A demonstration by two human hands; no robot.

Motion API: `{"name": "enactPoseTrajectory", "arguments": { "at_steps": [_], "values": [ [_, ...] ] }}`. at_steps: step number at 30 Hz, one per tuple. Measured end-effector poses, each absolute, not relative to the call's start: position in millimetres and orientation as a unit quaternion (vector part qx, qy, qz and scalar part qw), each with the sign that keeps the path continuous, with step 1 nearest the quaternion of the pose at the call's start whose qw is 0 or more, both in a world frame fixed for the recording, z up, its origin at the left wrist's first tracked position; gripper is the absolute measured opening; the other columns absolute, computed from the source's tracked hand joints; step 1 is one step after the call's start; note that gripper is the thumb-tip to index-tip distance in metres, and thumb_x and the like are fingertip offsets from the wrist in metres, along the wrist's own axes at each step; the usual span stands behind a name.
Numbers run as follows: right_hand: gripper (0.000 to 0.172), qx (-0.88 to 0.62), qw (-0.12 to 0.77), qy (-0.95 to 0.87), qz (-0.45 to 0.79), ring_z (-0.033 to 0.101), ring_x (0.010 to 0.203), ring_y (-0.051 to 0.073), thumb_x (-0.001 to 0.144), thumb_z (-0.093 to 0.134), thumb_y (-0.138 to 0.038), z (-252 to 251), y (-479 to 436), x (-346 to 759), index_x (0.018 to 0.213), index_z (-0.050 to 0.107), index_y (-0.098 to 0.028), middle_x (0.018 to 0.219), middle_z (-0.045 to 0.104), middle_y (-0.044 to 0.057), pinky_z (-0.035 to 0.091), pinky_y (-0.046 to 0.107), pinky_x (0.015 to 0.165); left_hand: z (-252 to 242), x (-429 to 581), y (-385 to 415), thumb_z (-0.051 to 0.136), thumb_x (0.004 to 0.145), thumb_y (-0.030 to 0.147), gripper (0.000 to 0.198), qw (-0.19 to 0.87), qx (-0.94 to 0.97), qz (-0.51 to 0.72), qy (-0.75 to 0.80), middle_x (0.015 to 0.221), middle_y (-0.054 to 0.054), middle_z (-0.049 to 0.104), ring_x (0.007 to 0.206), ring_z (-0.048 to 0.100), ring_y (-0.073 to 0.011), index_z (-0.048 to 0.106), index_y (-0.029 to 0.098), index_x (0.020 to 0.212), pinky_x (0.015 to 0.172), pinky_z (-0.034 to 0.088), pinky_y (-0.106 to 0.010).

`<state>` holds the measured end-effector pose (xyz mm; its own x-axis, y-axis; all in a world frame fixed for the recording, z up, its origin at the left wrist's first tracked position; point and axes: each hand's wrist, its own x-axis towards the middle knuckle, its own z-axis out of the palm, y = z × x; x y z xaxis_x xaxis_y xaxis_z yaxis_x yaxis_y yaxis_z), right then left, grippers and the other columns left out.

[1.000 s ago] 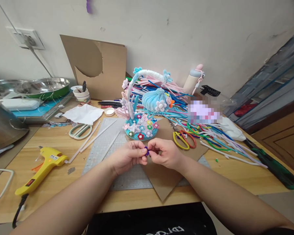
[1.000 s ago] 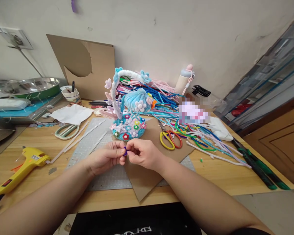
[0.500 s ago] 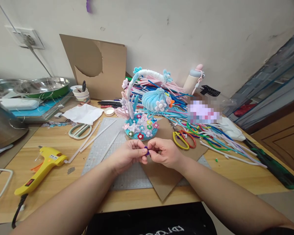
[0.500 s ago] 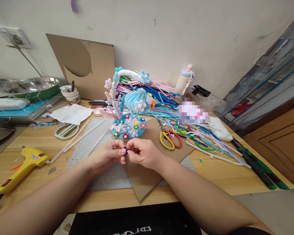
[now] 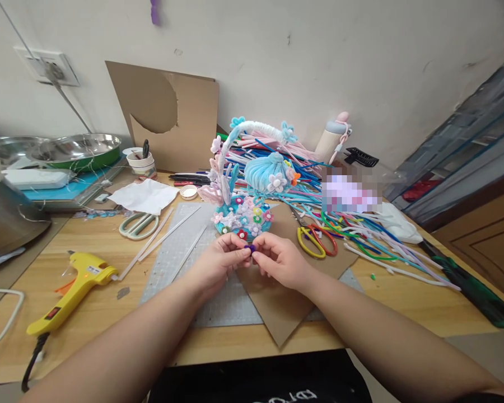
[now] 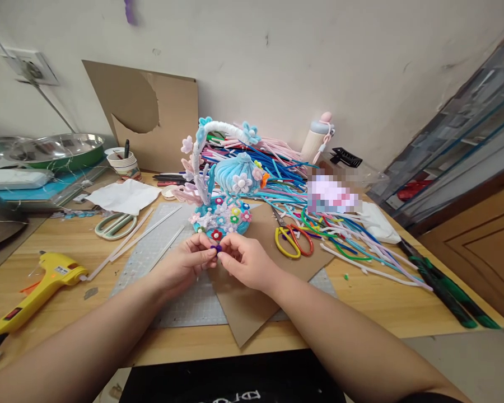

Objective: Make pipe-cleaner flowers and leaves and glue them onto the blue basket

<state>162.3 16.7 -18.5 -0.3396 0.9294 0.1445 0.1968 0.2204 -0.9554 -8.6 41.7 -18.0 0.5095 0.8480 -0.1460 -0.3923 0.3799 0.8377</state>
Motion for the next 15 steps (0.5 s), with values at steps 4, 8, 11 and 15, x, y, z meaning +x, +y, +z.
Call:
{"name": "enactPoseTrajectory", "arguments": {
  "at_steps": [4, 8, 11, 15],
  "values": [
    [0.014, -0.454, 0.382, -0.698, 0.401, 0.050, 0.047, 0.008, 0.089, 0.048, -0.028, -20.2, 16.6, 162.1, 0.079, 0.052, -0.019, 0.060, 0.054, -0.003, 0.038, 0.019, 0.045, -16.3, -8.0, 41.8, 0.079, 0.064, 0.020, 0.026, 0.759, 0.421, 0.392, 0.304, 0.073, -0.001, 0.066, 0.064, 0.062, -0.0106, 0.063, 0.013, 0.083, 0.065, 0.050, -0.023],
    [0.011, -0.456, 0.375, -0.731, 0.342, 0.048, 0.051, 0.009, 0.086, 0.051, -0.024, -18.9, 15.7, 163.6, 0.078, 0.057, -0.018, 0.066, 0.059, -0.001, 0.037, 0.020, 0.047, -13.8, -8.0, 43.2, 0.079, 0.063, 0.023, 0.022, 0.715, 0.476, 0.388, 0.336, 0.067, 0.000, 0.065, 0.059, 0.060, -0.0102, 0.064, 0.012, 0.074, 0.063, 0.048, -0.022],
    [0.012, -0.452, 0.379, -0.738, 0.327, 0.046, 0.051, 0.009, 0.084, 0.052, -0.022, -15.6, 13.6, 162.6, 0.075, 0.059, -0.018, 0.063, 0.058, -0.001, 0.035, 0.020, 0.048, -12.4, -7.1, 42.7, 0.079, 0.062, 0.023, 0.021, 0.709, 0.487, 0.376, 0.345, 0.061, 0.000, 0.064, 0.057, 0.060, -0.0106, 0.063, 0.012, 0.070, 0.061, 0.047, -0.022],
    [0.014, -0.466, 0.417, -0.697, 0.350, 0.042, 0.051, 0.008, 0.078, 0.052, -0.019, -11.0, 11.7, 157.4, 0.064, 0.053, -0.018, 0.058, 0.053, -0.002, 0.033, 0.020, 0.048, -10.5, -4.2, 37.1, 0.074, 0.066, 0.020, 0.014, 0.672, 0.522, 0.395, 0.348, 0.061, 0.000, 0.064, 0.056, 0.059, -0.0115, 0.063, 0.013, 0.071, 0.059, 0.047, -0.023]
  ]
}}
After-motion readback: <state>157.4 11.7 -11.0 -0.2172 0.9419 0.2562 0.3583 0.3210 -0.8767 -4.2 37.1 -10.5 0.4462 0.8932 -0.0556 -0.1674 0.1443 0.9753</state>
